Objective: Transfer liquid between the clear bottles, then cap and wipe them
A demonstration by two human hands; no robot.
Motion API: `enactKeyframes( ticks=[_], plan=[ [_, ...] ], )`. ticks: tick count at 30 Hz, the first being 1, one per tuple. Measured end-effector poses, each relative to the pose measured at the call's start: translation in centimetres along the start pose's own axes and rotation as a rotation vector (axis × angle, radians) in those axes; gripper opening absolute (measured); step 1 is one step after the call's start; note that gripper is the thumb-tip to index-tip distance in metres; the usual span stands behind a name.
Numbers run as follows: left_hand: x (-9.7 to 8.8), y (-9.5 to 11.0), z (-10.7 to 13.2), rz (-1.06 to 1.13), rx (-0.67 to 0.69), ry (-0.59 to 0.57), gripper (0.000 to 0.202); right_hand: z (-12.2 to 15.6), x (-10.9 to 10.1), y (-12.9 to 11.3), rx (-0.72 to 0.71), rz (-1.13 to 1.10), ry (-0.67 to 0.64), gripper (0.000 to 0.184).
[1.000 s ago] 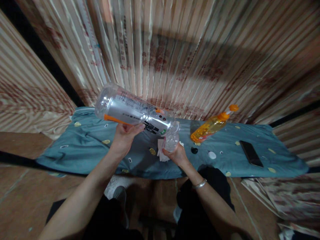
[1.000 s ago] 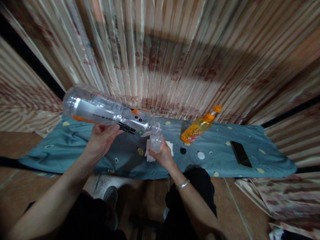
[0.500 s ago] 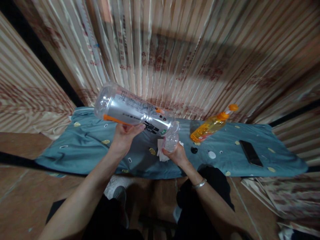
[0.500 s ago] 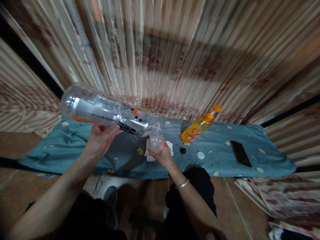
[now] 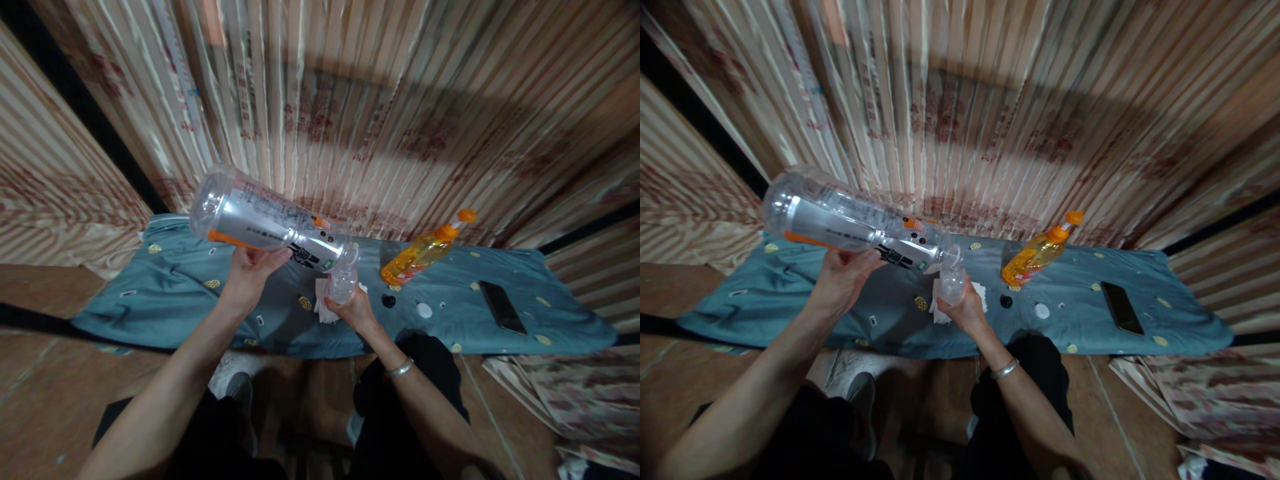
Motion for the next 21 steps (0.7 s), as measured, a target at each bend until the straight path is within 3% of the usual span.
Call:
enactKeyframes(
  ticks=[21],
  plan=[
    [0.25,-0.11,0.06,0.062,-0.012,0.006,0.036,0.1,-0.06,-0.4,-0.012,0.034,-0.004,0.052]
  ],
)
Point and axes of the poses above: each hand's wrist, its own z-axis away from the middle knuckle, its own x-axis out of the palm, y = z × x, the point moved 10 cm from there along -z, towards the middle knuckle, and after that the axes turned 13 degrees about x, right-handed, at the moved point
